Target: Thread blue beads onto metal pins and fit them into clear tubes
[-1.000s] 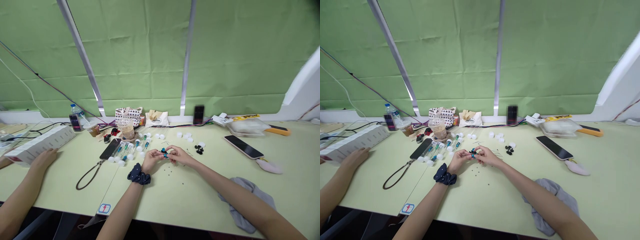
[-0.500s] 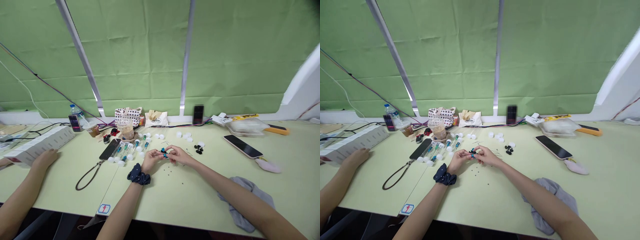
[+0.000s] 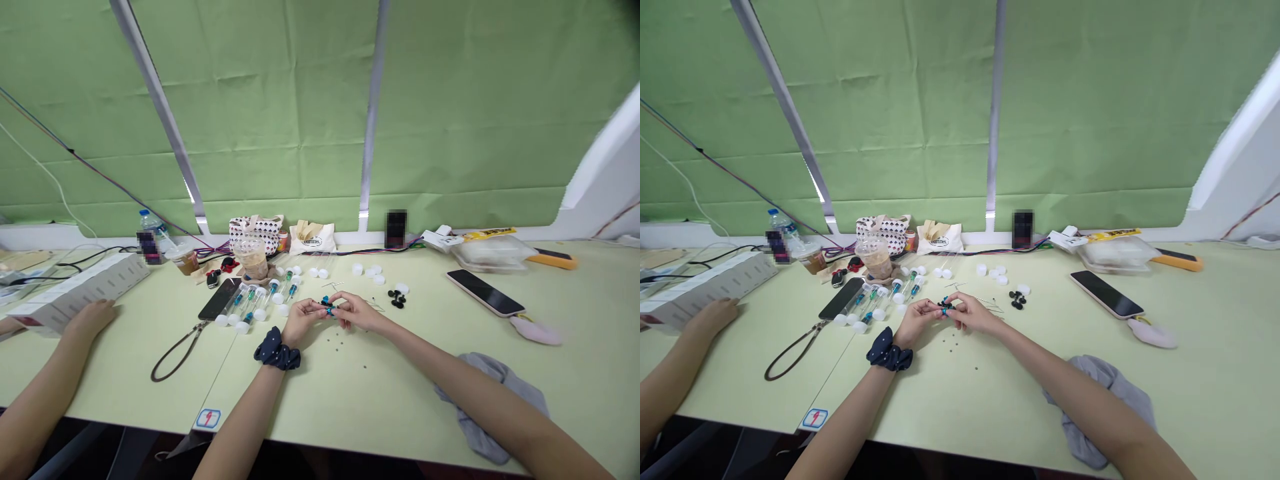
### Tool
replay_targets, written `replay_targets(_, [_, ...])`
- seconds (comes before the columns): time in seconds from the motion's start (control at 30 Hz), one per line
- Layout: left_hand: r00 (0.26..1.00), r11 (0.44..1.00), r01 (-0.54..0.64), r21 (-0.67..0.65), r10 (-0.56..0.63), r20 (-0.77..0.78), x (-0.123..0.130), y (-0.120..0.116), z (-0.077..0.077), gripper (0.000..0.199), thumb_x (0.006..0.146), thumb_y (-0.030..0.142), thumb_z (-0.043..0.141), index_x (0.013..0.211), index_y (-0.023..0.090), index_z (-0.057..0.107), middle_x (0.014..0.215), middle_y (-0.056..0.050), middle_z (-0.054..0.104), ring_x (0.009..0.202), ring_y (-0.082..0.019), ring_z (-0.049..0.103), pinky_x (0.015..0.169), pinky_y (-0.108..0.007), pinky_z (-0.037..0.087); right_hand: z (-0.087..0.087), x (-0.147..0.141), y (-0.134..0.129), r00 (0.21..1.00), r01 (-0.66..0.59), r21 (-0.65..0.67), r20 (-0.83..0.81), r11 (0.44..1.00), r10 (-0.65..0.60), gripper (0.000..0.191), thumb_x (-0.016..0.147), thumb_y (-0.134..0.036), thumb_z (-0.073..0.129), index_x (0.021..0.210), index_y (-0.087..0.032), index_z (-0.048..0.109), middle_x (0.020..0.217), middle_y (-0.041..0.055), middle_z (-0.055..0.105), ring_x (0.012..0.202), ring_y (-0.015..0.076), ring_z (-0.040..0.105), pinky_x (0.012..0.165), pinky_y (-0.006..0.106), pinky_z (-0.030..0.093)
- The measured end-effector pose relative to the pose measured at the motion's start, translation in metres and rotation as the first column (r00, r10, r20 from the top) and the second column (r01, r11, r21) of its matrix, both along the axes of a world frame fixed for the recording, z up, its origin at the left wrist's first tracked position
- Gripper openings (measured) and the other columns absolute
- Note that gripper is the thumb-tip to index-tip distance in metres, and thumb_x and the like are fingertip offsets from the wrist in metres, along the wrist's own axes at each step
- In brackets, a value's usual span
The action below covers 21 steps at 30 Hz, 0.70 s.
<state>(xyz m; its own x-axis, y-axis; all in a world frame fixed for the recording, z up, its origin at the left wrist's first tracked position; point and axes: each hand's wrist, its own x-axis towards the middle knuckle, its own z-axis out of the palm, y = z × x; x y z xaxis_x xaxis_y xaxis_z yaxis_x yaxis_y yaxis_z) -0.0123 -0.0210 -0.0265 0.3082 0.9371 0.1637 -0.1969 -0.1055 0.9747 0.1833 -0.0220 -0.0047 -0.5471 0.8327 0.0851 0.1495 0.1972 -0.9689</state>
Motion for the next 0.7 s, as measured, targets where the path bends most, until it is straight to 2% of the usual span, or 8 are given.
replay_targets(0.1, [1.0, 1.0, 0.002, -0.006, -0.002, 0.004, -0.0007, 0.0001, 0.0005, 0.029, 0.063, 0.031, 0.076, 0.077, 0.01, 0.065, 0.079, -0.011, 0.07, 0.074, -0.02, 0.066, 0.075, -0.033, 0.049, -0.0004, -0.0002, -0.0006, 1.0, -0.012, 0.007, 0.0, 1.0, 0.012, 0.041, 0.079, -0.048, 0.055, 0.108, -0.019, 0.049, 0.057, -0.0032, 0.056, 0.053, 0.0106, 0.054, 0.05, 0.021, 0.046])
replay_targets(0.3, [0.998, 0.998, 0.052, -0.019, -0.053, -0.017, 0.0004, -0.0022, 0.0019, 0.029, 0.061, 0.031, 0.078, 0.076, 0.009, 0.065, 0.078, -0.011, 0.071, 0.071, -0.019, 0.066, 0.074, -0.033, 0.049, -0.0059, 0.0005, 0.0062, 0.996, 0.081, -0.009, -0.027, 0.997, -0.081, 0.04, 0.079, -0.05, 0.053, 0.102, -0.018, 0.051, 0.057, -0.0026, 0.056, 0.052, 0.0111, 0.055, 0.047, 0.021, 0.045])
replay_targets(0.5, [1.0, 1.0, 0.007, -0.01, -0.007, 0.017, 0.0005, -0.001, 0.0023, 0.028, 0.062, 0.031, 0.077, 0.076, 0.01, 0.065, 0.076, -0.009, 0.07, 0.072, -0.019, 0.066, 0.074, -0.031, 0.049, -0.0033, 0.0008, 0.002, 1.0, -0.007, 0.013, -0.015, 1.0, 0.007, 0.037, 0.081, -0.045, 0.054, 0.107, -0.019, 0.048, 0.057, -0.0034, 0.056, 0.052, 0.0106, 0.054, 0.049, 0.021, 0.046])
replay_targets(0.7, [1.0, 1.0, 0.028, 0.007, -0.028, -0.002, -0.0012, 0.0004, 0.0009, 0.027, 0.064, 0.029, 0.076, 0.077, 0.009, 0.064, 0.075, -0.009, 0.07, 0.072, -0.019, 0.066, 0.073, -0.031, 0.049, -0.0023, 0.0, 0.0001, 1.0, -0.003, 0.009, -0.016, 1.0, 0.003, 0.037, 0.081, -0.046, 0.052, 0.107, -0.019, 0.048, 0.057, -0.0036, 0.055, 0.054, 0.0109, 0.055, 0.049, 0.022, 0.046])
